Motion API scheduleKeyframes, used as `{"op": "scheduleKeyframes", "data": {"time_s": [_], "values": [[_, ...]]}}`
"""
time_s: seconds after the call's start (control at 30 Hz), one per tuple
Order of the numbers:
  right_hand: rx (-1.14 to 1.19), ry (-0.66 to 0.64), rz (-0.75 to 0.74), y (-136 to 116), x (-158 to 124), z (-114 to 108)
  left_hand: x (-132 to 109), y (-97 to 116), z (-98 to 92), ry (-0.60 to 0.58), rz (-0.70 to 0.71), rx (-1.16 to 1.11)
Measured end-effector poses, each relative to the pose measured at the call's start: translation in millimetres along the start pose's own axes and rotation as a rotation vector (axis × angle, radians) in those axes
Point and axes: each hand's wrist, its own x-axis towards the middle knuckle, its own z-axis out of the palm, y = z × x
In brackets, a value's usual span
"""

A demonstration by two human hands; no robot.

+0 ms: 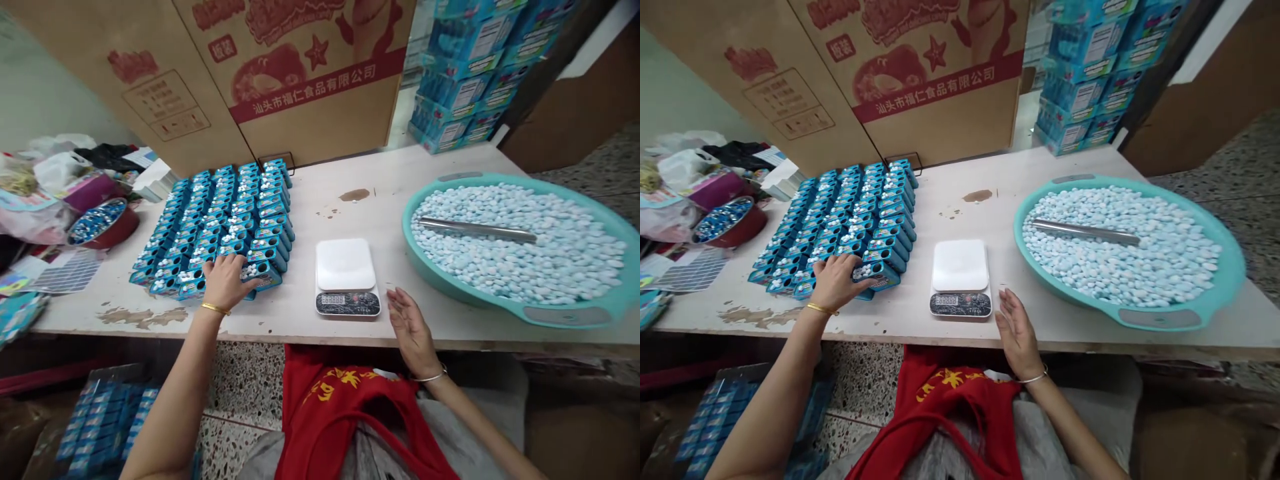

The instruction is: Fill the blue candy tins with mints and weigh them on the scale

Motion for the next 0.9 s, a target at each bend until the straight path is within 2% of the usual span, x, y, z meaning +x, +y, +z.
{"op": "scheduleKeyframes", "data": {"time_s": [0.13, 0.2, 0.3, 0.4, 0.5, 0.7, 0.8, 0.9], "values": [[0.088, 0.072, 0.057, -8.1, 3.5, 2.2, 2.7, 0.3, 1.8, -0.054, 0.029, -0.009], [0.200, 0.202, 0.118, -14.5, 8.6, -3.5, 2.7, -0.1, 3.9, -0.047, 0.049, -0.004], [0.342, 0.421, 0.187, -27.1, 19.5, -25.1, 1.8, -0.5, 4.2, -0.019, 0.108, -0.023], [0.334, 0.587, 0.134, -41.4, 28.2, -50.2, -0.2, 1.9, -4.4, 0.012, 0.187, -0.047], [0.303, 0.704, 0.061, -52.7, 32.0, -62.1, -1.6, 10.4, -23.7, 0.046, 0.236, -0.065], [0.348, 0.762, 0.023, -57.4, 43.4, -71.9, 10.0, 49.9, -65.6, 0.144, 0.284, -0.185], [0.377, 0.744, 0.055, -55.8, 57.2, -95.5, 25.3, 74.0, -73.3, 0.163, 0.353, -0.258], [0.399, 0.685, 0.101, -54.7, 72.3, -122.1, 42.0, 95.1, -73.3, 0.155, 0.433, -0.287]]}}
